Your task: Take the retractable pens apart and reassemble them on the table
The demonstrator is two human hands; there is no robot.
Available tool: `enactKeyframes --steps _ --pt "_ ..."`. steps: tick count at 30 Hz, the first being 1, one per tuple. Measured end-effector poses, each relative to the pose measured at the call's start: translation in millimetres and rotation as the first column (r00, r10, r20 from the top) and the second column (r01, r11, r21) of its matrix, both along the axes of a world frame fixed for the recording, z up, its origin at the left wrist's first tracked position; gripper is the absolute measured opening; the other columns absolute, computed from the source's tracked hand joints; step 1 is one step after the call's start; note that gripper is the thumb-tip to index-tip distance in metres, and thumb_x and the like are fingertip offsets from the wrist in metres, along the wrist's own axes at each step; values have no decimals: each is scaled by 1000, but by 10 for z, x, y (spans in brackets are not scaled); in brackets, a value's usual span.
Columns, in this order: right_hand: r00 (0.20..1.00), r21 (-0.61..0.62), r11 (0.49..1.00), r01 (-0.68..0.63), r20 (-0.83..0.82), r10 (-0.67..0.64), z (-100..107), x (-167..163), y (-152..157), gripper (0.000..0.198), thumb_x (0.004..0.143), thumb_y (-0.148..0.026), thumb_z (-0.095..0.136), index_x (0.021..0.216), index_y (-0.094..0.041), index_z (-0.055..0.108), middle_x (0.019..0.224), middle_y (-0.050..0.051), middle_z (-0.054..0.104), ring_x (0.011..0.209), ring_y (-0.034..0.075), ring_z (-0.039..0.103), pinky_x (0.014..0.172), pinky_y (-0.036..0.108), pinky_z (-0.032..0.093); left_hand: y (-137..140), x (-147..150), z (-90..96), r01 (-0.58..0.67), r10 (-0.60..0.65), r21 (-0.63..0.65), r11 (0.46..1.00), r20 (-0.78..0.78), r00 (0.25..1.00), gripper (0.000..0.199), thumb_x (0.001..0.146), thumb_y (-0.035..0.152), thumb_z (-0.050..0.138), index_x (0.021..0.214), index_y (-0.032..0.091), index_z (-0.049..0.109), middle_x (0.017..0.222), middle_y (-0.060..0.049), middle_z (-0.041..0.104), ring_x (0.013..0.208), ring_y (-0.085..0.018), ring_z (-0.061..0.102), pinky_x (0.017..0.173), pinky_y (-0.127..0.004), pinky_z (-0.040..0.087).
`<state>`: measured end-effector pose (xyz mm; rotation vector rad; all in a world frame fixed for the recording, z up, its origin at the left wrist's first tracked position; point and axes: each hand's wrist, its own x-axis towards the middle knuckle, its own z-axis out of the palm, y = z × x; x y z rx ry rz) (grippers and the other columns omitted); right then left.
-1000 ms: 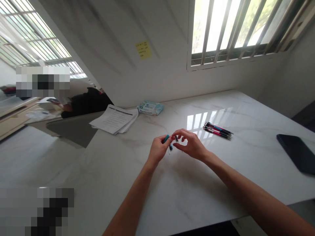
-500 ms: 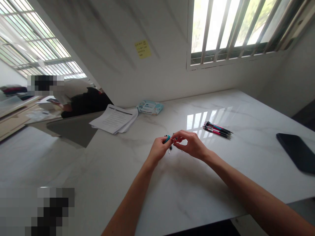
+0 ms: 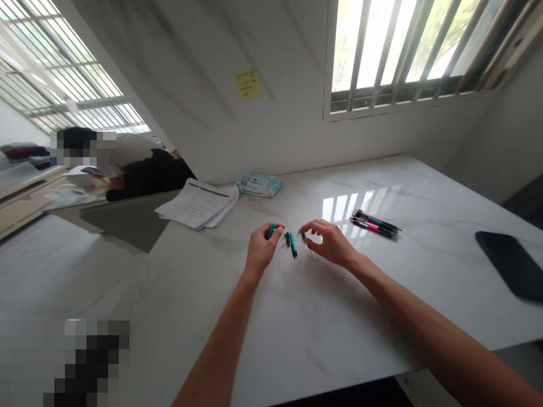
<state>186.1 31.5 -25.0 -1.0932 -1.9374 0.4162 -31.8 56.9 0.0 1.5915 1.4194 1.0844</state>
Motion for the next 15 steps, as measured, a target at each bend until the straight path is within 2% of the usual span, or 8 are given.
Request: enactKeyframes --steps 3,6,10,15 --pt "998 0 1000 9 57 -9 -103 -56 90 24 91 -12 63 108 -24 72 104 5 73 95 21 66 85 35 52 1 -8 1 -14 14 15 1000 1 1000 34 83 47 67 91 16 77 62 3 56 58 -12 45 57 -24 35" --pt "996 -7 1000 18 91 -17 -169 -125 126 24 92 -11 62 109 -24 72 104 6 74 97 22 66 90 35 52 -13 17 -14 -9 9 35 999 1 1000 32 83 46 67 89 16 77 65 2 59 60 -13 47 57 -24 36" --pt "992 -1 999 35 123 -35 -192 -138 129 28 90 -10 63 113 -23 72 111 8 73 105 24 64 97 38 51 -12 31 -23 -5 5 42 999 4 1000 32 82 46 67 89 16 76 67 1 62 62 -14 51 59 -24 38" --pt "990 20 999 48 132 -50 -188 -72 136 28 88 -9 64 111 -24 72 116 8 71 109 25 61 98 40 52 -5 13 8 -33 33 32 999 1 999 32 81 45 66 90 17 77 60 2 58 61 -14 51 58 -25 38"
